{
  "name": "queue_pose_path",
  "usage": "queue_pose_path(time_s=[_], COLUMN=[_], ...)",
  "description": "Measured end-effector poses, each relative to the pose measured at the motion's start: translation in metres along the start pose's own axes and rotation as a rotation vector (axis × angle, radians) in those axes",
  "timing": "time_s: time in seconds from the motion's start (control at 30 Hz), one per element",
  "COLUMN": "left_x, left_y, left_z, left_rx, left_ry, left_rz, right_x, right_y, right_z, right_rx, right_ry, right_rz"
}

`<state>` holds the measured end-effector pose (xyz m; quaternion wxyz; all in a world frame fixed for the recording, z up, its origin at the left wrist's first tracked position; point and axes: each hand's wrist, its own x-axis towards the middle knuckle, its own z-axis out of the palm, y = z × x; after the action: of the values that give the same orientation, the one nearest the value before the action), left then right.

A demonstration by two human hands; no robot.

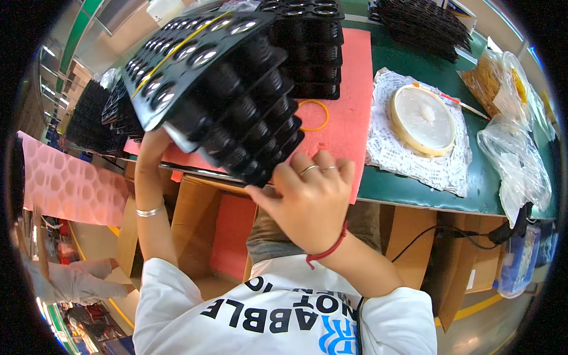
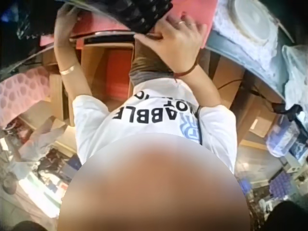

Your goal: Applying adhesive to lens components using a brush and then stacking and packaging the trays.

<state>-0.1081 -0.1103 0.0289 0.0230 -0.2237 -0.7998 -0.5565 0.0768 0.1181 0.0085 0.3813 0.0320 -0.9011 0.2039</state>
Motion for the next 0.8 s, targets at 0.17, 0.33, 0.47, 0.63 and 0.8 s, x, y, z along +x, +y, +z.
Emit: queue_pose_path(time_s=[0.17,0.33,0.47,0.63,0.8], left_x=[0.023,0.043,0.055,0.062,0.074], left_y=[-0.012,-0.034,-0.031,-0.048,-0.057], left_z=[-0.019,-0.015,-0.030,-0.034,-0.043], left_rx=[0.108,0.223,-0.096,-0.110,0.297], left_ry=[-0.052,-0.013,-0.239,-0.215,-0.224], left_rz=[-0.286,0.289,-0.178,-0.188,-0.396], right_x=[0.008,0.010,0.009,0.009,0.011], right_y=[0.008,0.007,0.011,0.010,0.009], right_z=[-0.007,-0.009,-0.006,-0.004,-0.006], right_rx=[0.018,0.007,0.018,0.008,0.005], right_ry=[-0.033,-0.075,-0.089,-0.069,-0.125], right_rz=[0.068,0.063,0.031,-0.013,0.007])
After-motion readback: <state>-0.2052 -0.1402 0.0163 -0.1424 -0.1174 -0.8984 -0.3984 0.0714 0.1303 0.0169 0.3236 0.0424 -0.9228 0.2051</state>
